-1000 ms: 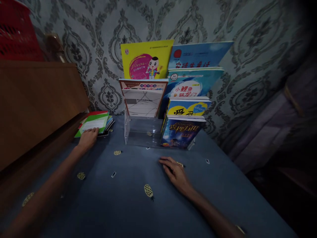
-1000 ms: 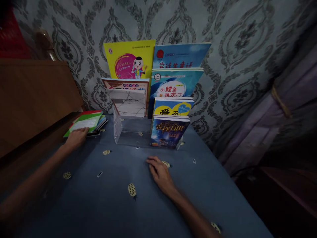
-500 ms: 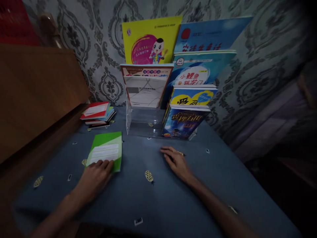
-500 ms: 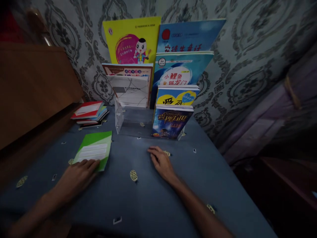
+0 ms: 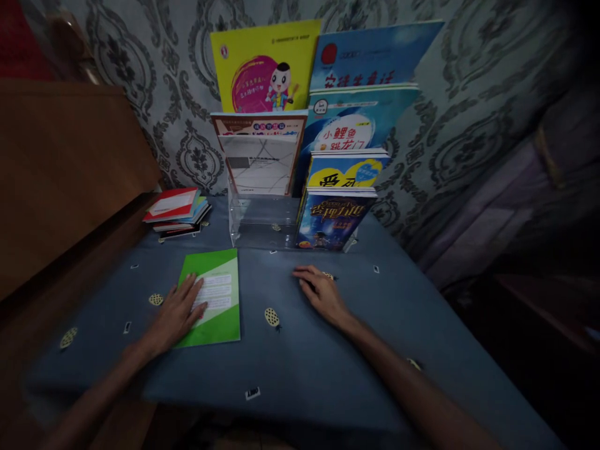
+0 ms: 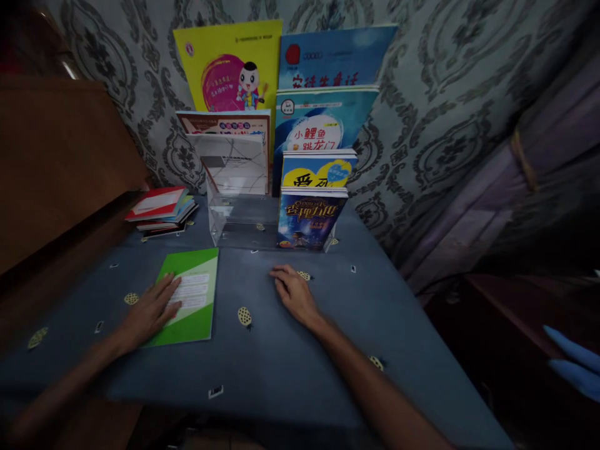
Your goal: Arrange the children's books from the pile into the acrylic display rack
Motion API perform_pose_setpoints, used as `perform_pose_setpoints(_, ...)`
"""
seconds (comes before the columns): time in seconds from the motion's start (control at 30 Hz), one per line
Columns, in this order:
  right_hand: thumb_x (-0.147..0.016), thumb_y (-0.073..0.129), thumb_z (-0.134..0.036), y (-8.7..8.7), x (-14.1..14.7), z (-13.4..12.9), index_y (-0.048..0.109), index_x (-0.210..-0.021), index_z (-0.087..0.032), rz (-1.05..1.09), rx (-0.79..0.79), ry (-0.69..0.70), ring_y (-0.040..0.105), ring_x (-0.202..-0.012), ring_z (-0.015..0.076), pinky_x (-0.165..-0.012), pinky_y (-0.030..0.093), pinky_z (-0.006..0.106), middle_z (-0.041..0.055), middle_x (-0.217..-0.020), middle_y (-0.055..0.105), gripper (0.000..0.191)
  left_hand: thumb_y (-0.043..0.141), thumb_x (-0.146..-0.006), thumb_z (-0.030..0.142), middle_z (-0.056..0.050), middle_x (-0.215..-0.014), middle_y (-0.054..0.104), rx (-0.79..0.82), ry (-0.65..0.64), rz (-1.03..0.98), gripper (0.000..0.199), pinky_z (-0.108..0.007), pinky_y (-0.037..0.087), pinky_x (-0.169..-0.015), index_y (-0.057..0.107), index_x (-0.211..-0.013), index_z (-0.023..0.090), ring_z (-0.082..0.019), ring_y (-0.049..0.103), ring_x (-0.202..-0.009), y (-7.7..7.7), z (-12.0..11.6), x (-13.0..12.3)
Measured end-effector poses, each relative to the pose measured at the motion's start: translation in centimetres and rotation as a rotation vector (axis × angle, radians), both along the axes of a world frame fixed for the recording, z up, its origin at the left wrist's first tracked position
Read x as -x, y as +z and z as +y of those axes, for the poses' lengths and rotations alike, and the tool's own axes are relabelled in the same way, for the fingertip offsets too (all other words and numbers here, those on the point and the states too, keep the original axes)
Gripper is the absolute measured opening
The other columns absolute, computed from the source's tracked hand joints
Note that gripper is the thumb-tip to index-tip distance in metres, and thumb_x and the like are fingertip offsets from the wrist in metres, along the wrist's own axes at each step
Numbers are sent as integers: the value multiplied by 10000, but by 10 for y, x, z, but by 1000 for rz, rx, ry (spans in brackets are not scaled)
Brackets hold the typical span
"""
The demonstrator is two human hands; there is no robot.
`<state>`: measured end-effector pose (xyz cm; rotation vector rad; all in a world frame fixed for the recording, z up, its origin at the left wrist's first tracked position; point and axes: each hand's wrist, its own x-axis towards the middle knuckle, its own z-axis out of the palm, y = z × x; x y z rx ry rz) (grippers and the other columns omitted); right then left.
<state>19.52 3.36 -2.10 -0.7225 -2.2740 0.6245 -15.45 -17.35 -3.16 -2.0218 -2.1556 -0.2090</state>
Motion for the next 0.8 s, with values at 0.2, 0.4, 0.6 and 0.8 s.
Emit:
perform_pose_setpoints(0.2,-957,475,-185,4,0,-5,729,-1169,-219,1,4,22,677,-1093,257,-972,541,459,123,-1194,693,333,336,-1038,499,-173,-1574,422,-36,-94,-19,597,-512,383,-1149,393,-1531,167,-316,384,-1468,0,7,-57)
perform_pose_setpoints(0.4,-977,487,-248,6,-1,-11,697,-1220,-200,-13,4,31,641,-1163,261,-1002,522,454,134,-1267,667,325,398,-1026,508,-190,-1554,444,39,-183,29,598,-485,417,-1130,458,-1486,130,-316,440,-1433,18,34,-121)
perform_pose_setpoints(0.6,-966,491,-245,-1,-2,-10,700,-1186,-178,-140,-52,-139,584,-1214,291,-1065,446,507,151,-1295,641,311,466,-1016,433,-184,-1476,543,110,-244,93,509,-424,502,-1055,539,-1409,118,-301,537,-1356,48,54,-159)
perform_pose_setpoints(0.8,-956,499,-190,1,0,-15,672,-1242,-155,-238,-68,-165,558,-1217,293,-1074,428,496,161,-1310,629,337,435,-1026,285,-129,-1439,593,122,-215,69,392,-375,521,-1040,581,-1358,136,-254,579,-1312,60,82,-147)
